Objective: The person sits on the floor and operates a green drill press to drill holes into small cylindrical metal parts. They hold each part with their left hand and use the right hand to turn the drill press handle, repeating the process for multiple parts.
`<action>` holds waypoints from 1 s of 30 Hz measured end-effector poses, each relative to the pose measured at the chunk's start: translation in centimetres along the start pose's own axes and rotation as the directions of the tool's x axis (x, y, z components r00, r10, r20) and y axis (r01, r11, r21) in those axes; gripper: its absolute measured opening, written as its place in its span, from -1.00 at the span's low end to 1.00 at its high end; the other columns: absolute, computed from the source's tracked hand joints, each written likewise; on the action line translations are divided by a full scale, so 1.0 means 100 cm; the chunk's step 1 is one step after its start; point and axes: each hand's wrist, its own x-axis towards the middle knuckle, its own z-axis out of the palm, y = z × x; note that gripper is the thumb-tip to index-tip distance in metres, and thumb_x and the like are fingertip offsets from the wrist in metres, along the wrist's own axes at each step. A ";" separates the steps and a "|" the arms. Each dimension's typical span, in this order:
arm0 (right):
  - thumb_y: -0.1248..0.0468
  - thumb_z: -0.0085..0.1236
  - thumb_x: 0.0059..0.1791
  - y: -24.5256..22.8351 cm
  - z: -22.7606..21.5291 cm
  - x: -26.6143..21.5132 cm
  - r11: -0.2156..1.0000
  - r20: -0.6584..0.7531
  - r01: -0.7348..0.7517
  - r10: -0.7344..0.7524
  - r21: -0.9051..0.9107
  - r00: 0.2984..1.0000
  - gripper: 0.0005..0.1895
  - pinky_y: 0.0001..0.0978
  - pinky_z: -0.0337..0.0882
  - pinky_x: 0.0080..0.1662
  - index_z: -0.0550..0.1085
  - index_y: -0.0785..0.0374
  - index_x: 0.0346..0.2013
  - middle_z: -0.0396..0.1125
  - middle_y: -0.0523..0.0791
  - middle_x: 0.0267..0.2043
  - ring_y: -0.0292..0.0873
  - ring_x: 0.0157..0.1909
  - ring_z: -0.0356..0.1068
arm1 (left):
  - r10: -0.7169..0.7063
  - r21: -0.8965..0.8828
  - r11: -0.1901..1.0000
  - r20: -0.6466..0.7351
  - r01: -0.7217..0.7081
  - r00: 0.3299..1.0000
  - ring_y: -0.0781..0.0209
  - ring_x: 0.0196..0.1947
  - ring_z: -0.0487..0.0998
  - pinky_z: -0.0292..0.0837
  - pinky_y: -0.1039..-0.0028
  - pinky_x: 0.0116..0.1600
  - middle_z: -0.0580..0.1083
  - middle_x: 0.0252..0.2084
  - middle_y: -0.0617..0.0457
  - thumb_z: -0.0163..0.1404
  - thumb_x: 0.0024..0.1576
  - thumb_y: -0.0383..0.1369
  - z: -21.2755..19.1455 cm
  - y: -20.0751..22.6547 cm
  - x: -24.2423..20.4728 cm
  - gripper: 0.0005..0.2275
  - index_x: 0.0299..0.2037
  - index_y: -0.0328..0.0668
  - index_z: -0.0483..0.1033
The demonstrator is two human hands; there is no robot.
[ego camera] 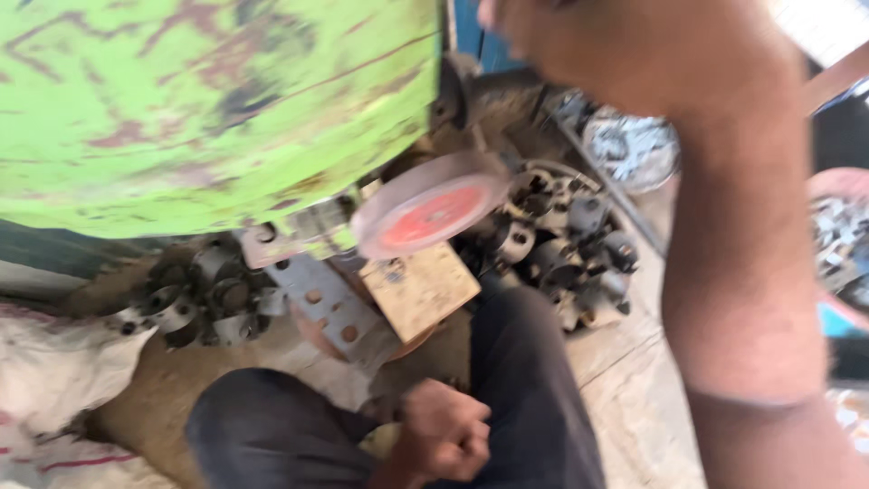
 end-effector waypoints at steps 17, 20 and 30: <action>0.36 0.20 -0.15 -0.003 -0.006 0.018 0.979 -0.103 0.139 -0.124 0.153 0.987 -0.81 -0.32 0.45 -0.35 0.62 0.17 -0.25 0.48 -0.08 -0.41 -0.22 -0.43 0.50 | -0.650 0.417 0.752 0.341 0.511 0.679 -0.31 0.48 -0.05 0.05 -0.13 0.41 -0.04 0.52 -0.18 0.15 0.08 -0.33 0.257 -0.203 0.211 -0.66 0.09 0.06 0.58; 0.38 0.19 -0.12 0.009 0.000 0.023 0.974 -0.140 0.201 -0.185 0.108 0.973 -0.81 -0.35 0.43 -0.36 0.60 0.21 -0.23 0.48 -0.10 -0.39 -0.24 -0.42 0.50 | -0.769 0.545 0.639 0.428 0.542 0.475 -0.27 0.55 -0.22 -0.11 -0.17 0.49 -0.15 0.59 -0.08 0.09 0.10 -0.34 0.274 -0.241 0.211 -0.65 0.12 0.17 0.60; 0.34 0.14 0.15 0.045 0.013 0.050 0.738 -0.093 0.527 -0.613 -0.422 0.784 -0.83 -0.43 0.21 -0.56 0.53 0.28 -0.33 0.31 -0.18 -0.56 -0.30 -0.63 0.22 | -0.722 0.654 0.624 0.273 0.428 0.636 -0.17 0.43 0.16 0.15 -0.09 0.41 0.49 0.15 -0.03 0.07 0.14 -0.38 0.287 -0.302 0.211 -0.80 -0.06 -0.11 0.66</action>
